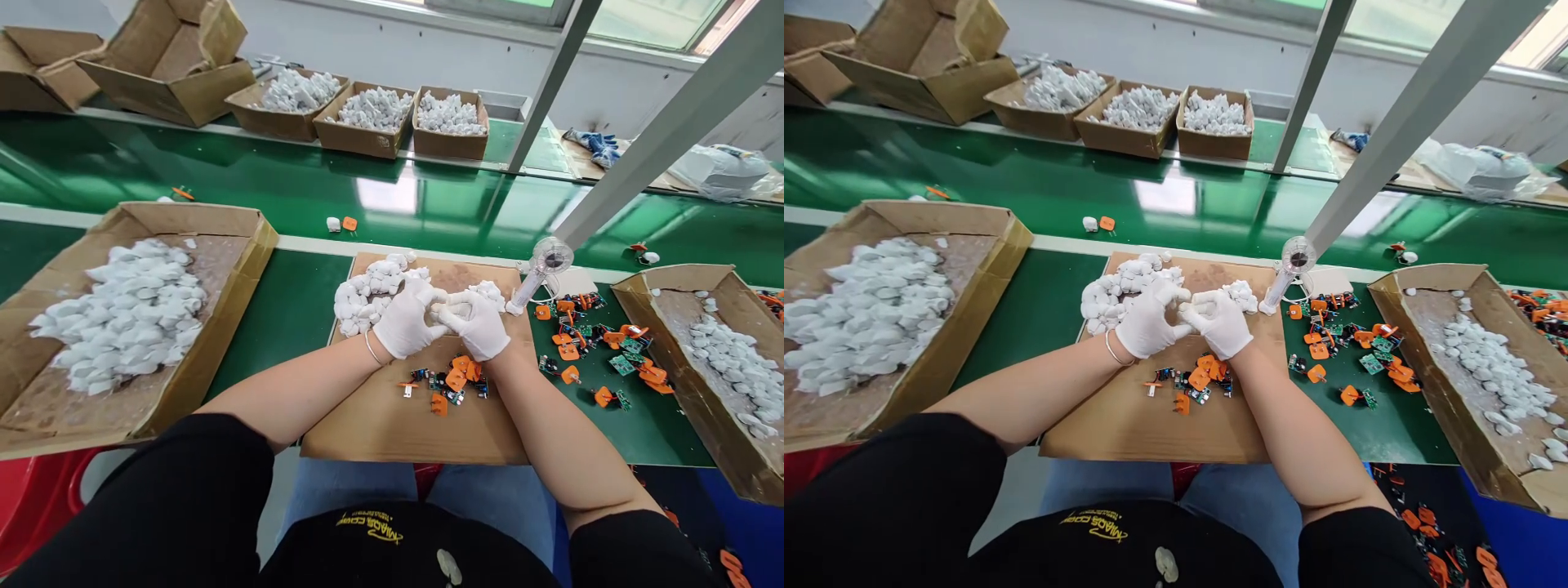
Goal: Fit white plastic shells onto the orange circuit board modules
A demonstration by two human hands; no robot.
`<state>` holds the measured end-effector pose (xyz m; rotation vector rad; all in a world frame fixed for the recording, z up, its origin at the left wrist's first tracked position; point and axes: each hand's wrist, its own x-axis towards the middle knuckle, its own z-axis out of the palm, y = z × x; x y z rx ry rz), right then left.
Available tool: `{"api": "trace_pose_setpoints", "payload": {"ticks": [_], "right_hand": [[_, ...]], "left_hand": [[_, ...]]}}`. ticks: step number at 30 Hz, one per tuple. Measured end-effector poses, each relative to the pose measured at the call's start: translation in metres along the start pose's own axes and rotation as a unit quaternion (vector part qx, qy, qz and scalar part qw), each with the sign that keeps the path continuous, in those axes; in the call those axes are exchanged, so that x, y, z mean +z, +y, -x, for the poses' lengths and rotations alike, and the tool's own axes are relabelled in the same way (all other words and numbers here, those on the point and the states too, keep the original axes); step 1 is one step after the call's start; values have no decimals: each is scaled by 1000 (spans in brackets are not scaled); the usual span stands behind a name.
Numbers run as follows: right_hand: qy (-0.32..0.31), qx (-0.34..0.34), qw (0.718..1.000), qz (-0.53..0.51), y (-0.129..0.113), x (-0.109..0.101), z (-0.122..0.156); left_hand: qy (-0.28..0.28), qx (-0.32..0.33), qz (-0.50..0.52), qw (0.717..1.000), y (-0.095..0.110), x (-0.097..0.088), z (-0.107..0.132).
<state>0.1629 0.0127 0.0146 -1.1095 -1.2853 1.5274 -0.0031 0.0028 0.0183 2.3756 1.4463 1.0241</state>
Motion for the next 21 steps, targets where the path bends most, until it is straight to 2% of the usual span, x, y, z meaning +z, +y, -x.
{"api": "trace_pose_setpoints", "payload": {"ticks": [1, 2, 4, 6, 7, 9, 11, 13, 15, 17, 19, 21], "right_hand": [[5, 7, 1000, -17, -2, -1, -1], [18, 9, 999, -32, -3, -3, -2], [41, 4, 997, -59, -5, -7, -4], [37, -6, 996, -80, -4, -11, -6], [25, -10, 996, -88, -3, -13, -7], [2, -20, 995, -103, -2, -16, -9], [-1, -34, 991, -131, -2, -19, -10], [10, -49, 985, -164, -3, -21, -11], [15, -59, 982, -180, -4, -22, -10], [11, -60, 981, -183, -4, -23, -10], [4, -53, 981, -185, -3, -24, -10], [-8, -39, 983, -181, -2, -26, -10]], "left_hand": [[-41, -47, -37, 997, 7, -10, -1], [-110, -81, -71, 988, 14, -21, -2], [-304, -75, -100, 944, 27, -40, -4], [-449, -50, -98, 887, 37, -51, -4], [-493, -43, -86, 865, 40, -54, -4], [-527, -48, -36, 848, 40, -51, -4], [-509, -79, 59, 855, 34, -42, -3], [-451, -144, 204, 857, 24, -28, -3], [-356, -215, 386, 823, 13, -13, -3], [-243, -261, 539, 764, 4, 2, -2], [-159, -273, 615, 722, -1, 13, -1], [-115, -268, 636, 715, -5, 20, -1]]}}
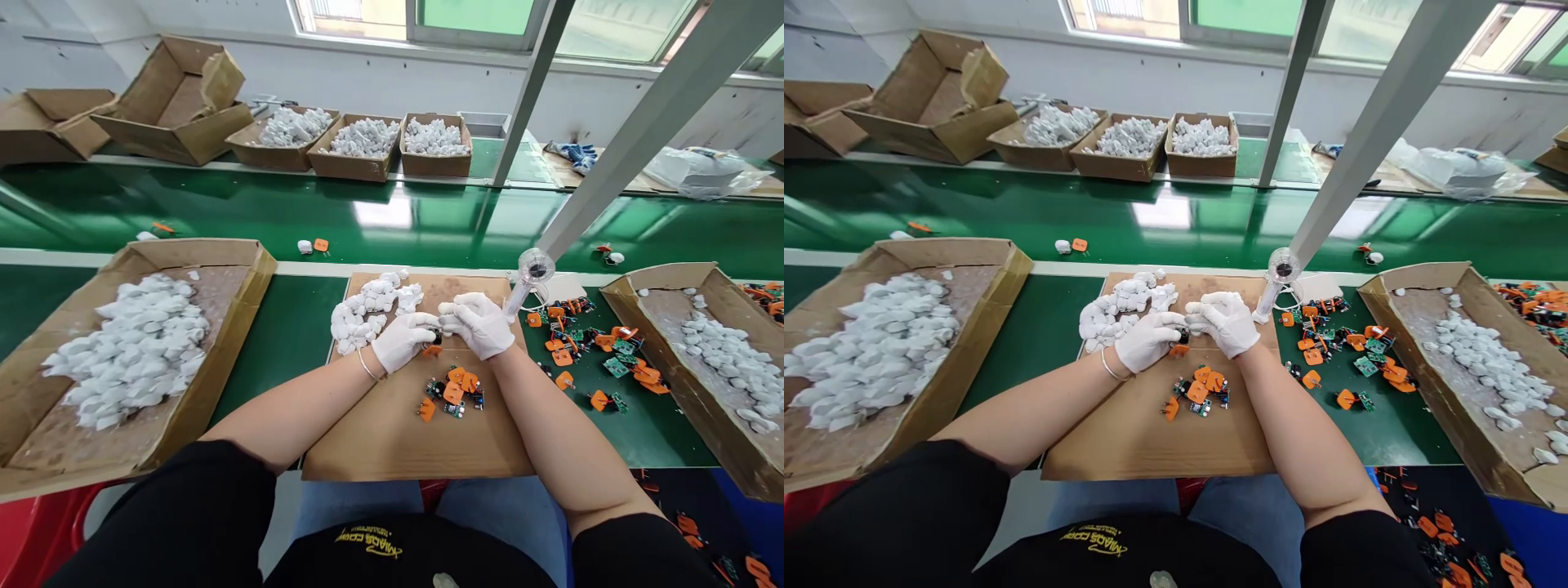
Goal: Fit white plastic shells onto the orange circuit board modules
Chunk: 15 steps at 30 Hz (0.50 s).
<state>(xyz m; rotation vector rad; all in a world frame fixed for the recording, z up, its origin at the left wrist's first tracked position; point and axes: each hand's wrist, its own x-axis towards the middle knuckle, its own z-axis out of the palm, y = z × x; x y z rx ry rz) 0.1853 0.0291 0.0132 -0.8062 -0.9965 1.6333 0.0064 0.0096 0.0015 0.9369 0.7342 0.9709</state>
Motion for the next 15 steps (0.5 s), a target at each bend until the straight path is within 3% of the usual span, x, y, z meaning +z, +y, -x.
{"api": "trace_pose_setpoints", "payload": {"ticks": [5, 9, 15], "right_hand": [[-20, -4, 999, 40, -3, -3, 0], [-26, -4, 999, 29, -3, -2, 0], [-69, -45, 994, 75, -2, -6, -1]], "left_hand": [[36, 54, -14, 998, -1, -7, -3], [84, 115, -120, 983, -1, -12, -5], [43, 140, -145, 979, -9, -12, -6]]}}
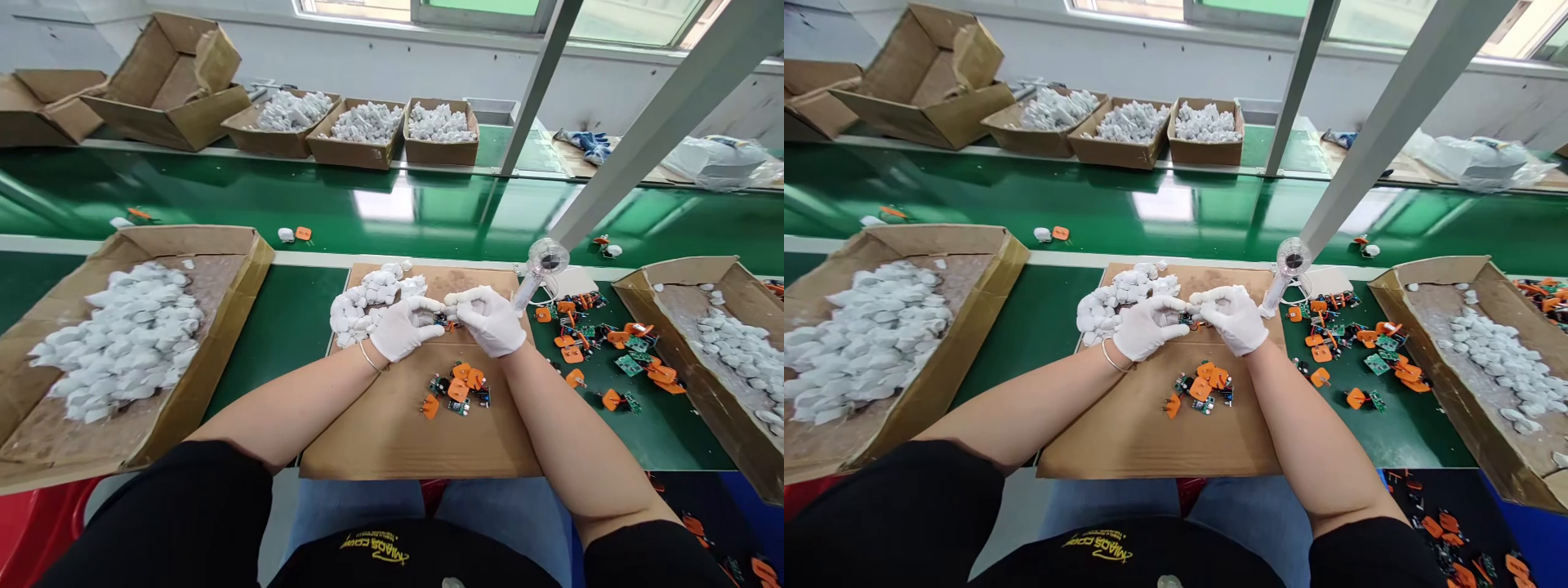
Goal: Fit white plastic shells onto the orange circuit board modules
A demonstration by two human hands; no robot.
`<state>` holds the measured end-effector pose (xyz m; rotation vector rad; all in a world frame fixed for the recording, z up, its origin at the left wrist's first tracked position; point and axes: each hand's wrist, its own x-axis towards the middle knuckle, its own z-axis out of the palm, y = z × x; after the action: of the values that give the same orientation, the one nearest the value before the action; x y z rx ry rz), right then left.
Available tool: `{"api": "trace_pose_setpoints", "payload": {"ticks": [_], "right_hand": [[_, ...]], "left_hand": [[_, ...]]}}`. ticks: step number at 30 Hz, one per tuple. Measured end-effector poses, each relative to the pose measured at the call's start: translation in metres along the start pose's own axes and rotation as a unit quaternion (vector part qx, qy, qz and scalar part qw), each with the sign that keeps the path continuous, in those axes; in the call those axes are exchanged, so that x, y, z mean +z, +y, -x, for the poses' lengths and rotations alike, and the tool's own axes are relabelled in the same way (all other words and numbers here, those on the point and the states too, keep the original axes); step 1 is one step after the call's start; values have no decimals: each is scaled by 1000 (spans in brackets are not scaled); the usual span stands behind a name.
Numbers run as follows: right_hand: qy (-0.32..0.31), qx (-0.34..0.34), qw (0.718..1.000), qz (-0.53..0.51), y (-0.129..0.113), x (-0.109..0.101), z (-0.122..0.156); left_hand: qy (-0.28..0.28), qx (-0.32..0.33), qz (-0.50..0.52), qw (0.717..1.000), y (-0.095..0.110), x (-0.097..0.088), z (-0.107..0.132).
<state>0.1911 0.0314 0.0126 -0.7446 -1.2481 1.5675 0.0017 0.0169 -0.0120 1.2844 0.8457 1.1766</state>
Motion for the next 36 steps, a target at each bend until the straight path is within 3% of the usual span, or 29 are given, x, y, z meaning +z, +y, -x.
{"api": "trace_pose_setpoints", "payload": {"ticks": [3, 7, 15, 21, 29, 36], "right_hand": [[-12, -21, 997, 75, 1, -4, 1], [-48, 1, 987, 150, 3, -6, 2], [48, 16, 997, 61, -1, -3, 2], [55, 31, 998, 18, -4, 1, 2], [2, 27, 1000, 14, -7, -2, 0], [-113, 39, 990, -68, -22, 2, 8]], "left_hand": [[17, 22, 14, 999, 1, 0, 1], [55, 60, 30, 996, 4, 0, 2], [55, 43, 23, 997, 10, 0, 4], [61, 35, 8, 998, 11, 4, 8], [61, 63, -51, 995, 18, 5, 11], [36, -19, 116, 992, 19, -1, 2]]}}
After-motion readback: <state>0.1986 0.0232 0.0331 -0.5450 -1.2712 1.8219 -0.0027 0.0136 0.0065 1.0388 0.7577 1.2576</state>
